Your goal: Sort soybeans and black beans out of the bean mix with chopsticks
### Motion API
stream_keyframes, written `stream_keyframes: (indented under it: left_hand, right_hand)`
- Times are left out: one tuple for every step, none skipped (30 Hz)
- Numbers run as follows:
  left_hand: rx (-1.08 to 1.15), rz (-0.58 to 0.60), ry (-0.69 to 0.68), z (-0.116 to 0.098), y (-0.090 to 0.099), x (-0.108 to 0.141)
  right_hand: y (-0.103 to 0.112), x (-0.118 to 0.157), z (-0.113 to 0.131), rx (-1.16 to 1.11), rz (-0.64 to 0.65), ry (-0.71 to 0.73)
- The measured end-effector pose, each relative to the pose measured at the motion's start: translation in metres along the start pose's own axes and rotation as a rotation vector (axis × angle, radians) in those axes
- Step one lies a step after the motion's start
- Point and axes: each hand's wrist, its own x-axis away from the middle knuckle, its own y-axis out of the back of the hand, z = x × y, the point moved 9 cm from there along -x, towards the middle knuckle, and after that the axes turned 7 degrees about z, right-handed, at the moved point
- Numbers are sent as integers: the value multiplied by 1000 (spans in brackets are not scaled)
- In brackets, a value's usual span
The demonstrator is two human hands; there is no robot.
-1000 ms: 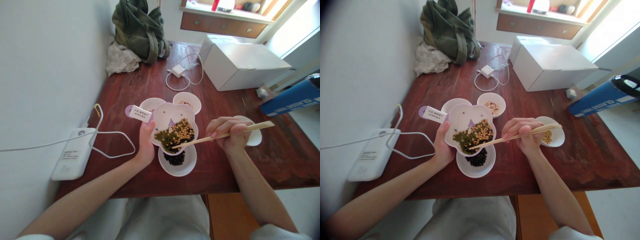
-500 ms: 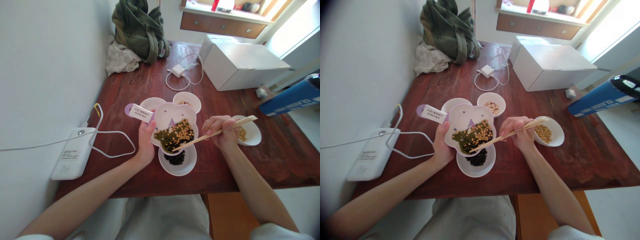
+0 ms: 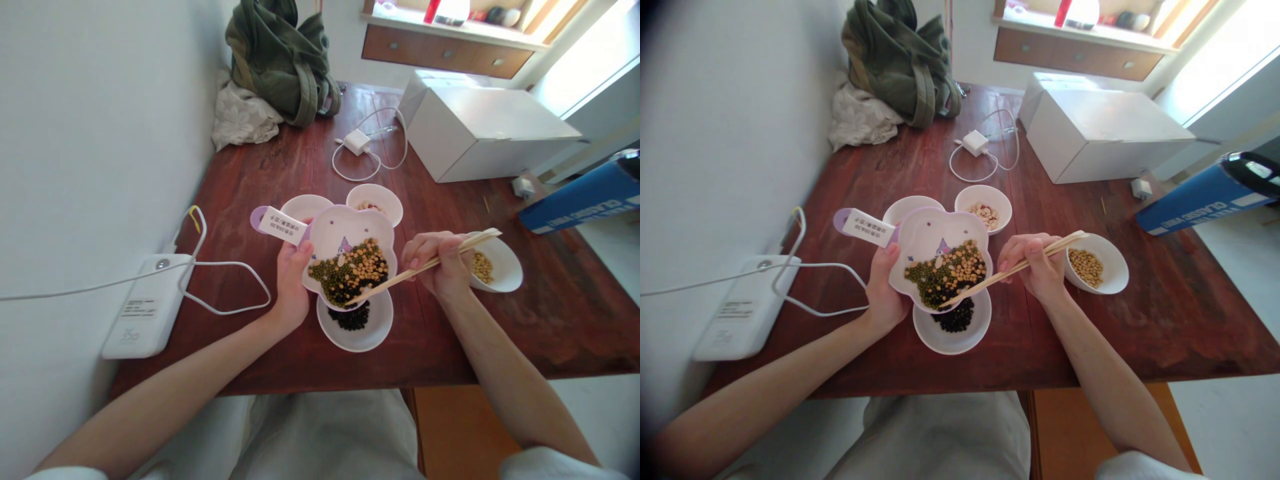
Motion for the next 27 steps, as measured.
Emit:
stream_keyframes:
  left_hand:
    - [2, 2, 1, 0, 0, 0]
    - [5, 5, 3, 0, 0, 0]
    - [7, 7, 4, 0, 0, 0]
    - [7, 10, 3, 0, 0, 0]
    - [7, 14, -1, -1, 0, 0]
    - [7, 17, -5, -1, -1, -1]
    - [10, 19, -10, -2, -1, -1]
    - [12, 20, -12, -2, -1, -1]
    - [13, 22, -13, -2, -1, -1]
    - [11, 21, -12, -2, -1, 0]
    - [5, 20, -10, -2, -1, 0]
    - [-3, 18, -8, -2, -1, 0]
    - [-12, 14, -9, -2, -1, 0]
    - [-18, 10, -11, -2, -1, 0]
    - [-22, 7, -14, -3, 0, 0]
    - [-25, 4, -17, -3, 0, 0]
    - [-25, 3, -19, -3, 1, 0]
    - [-22, 0, -24, -3, 1, 0]
    - [-18, -1, -27, -3, 1, 0]
    - [-13, -1, -29, -3, 1, 0]
    - [-5, 0, -29, -3, 1, 0]
    - [1, 2, -29, -3, 1, 0]
    - [7, 6, -28, -2, 1, 0]
    - [14, 10, -29, -2, 1, 0]
    - [21, 16, -30, -1, 0, 0]
    - [29, 20, -34, -1, 0, 0]
    - [34, 24, -37, -1, 0, 0]
  right_hand:
    - [0, 0, -1, -2, 1, -4]
    - [0, 0, -3, -4, 1, -9]
    - [-1, 0, -4, -7, 2, -15]
    - [-1, 0, -5, -11, 4, -21]
    - [-2, 0, -6, -17, 7, -25]
    - [-2, 0, -7, -25, 10, -29]
    - [-3, -1, -8, -36, 6, -32]
    - [-2, -1, -9, -50, -5, -33]
    - [-1, -1, -9, -65, -21, -31]
    - [1, -2, -9, -77, -39, -27]
    - [2, -2, -8, -86, -57, -19]
    - [3, -3, -7, -89, -72, -10]
    - [4, -3, -6, -87, -82, -2]
    - [5, -3, -4, -81, -90, 5]
    - [5, -3, -3, -74, -97, 9]
    - [6, -3, -2, -65, -105, 14]
    - [5, -3, -1, -56, -108, 16]
    - [5, -2, -1, -46, -105, 17]
    - [3, -2, 0, -35, -97, 14]
    - [2, -1, 0, -25, -85, 10]
    - [0, 0, 0, -13, -70, 3]
    - [-1, 0, 0, 0, -55, -4]
    - [-3, 1, 0, 14, -42, -10]
    - [-4, 2, 1, 29, -33, -15]
    - [-4, 2, 1, 43, -22, -21]
    - [-5, 3, 1, 55, -11, -27]
    - [-5, 3, 2, 65, -3, -29]
